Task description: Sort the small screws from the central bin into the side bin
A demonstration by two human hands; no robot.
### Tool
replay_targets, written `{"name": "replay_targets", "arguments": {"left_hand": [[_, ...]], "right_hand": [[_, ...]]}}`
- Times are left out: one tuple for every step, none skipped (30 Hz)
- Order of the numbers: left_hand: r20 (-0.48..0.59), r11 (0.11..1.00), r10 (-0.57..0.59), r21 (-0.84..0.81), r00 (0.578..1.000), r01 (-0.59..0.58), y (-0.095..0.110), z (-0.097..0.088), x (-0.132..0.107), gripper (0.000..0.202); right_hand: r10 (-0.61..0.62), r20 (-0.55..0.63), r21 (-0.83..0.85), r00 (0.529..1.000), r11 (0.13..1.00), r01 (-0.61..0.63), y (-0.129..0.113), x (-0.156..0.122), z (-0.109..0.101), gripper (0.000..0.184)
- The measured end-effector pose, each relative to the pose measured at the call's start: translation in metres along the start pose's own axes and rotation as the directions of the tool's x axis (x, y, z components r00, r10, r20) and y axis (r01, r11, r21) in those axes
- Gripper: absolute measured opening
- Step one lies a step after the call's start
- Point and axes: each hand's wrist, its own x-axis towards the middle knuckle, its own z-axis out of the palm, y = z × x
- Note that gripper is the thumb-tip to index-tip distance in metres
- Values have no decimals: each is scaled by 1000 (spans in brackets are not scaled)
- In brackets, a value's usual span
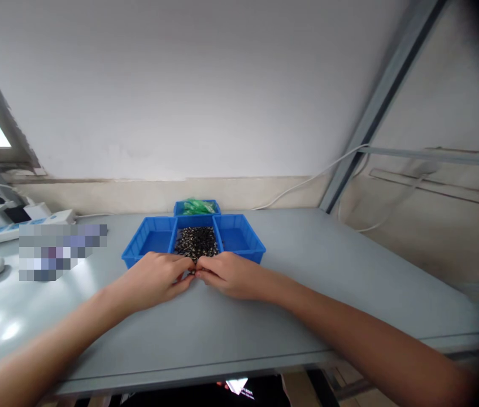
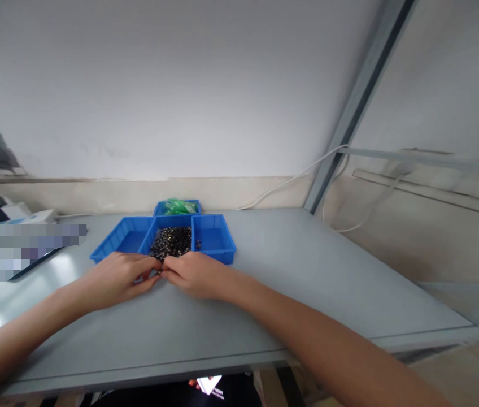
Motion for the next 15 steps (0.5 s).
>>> {"name": "replay_targets", "arguments": {"left_hand": [[3,1000,0,0,1000,0,0,0,0,16],[2,1000,0,0,1000,0,0,1,0,16],[-1,1000,1,0,1000,-1,-1,1,0,16],[-7,1000,3,-1,1000,-3,-1,1,0,17],[-11,1000,7,-4,1000,-7,-1,2,0,17],[-15,1000,9,-4,1000,-9,-1,2,0,17],[-14,1000,11,-5,1000,-11,-1,2,0,16],[-13,1000,12,-4,1000,-12,-1,2,0,16],[-12,1000,11,-2,1000,-11,-1,2,0,16],[-12,1000,11,0,1000,-11,-1,2,0,16],[-12,1000,10,1,1000,-10,0,2,1,16],[-10,1000,9,0,1000,-9,0,1,1,16],[-6,1000,7,0,1000,-7,0,1,1,15],[-3,1000,4,0,1000,-4,0,1,1,15],[1,1000,3,-1,1000,-3,0,1,1,15]], "right_hand": [[-3,2,2,1000,1000,3,0,0,0,22],[-4,5,3,1000,1000,4,0,0,0,21],[-1,5,2,1000,1000,1,0,0,0,21],[3,3,-1,1000,1000,-3,0,0,1,21],[7,1,-2,1000,1000,-7,1,0,1,21],[12,1,-1,1000,1000,-12,1,0,1,21],[15,1,1,1000,1000,-15,1,0,2,21],[15,2,2,1000,1000,-15,2,0,2,22],[13,4,4,1000,1000,-13,2,0,2,21],[13,4,4,1000,1000,-13,3,0,3,21],[13,5,5,1000,1000,-13,3,0,3,21],[14,5,7,1000,1000,-14,3,0,3,21],[16,6,10,1000,1000,-16,3,0,3,21],[21,7,12,1000,1000,-21,3,0,2,21],[26,11,15,1000,1000,-26,2,0,2,21]]}}
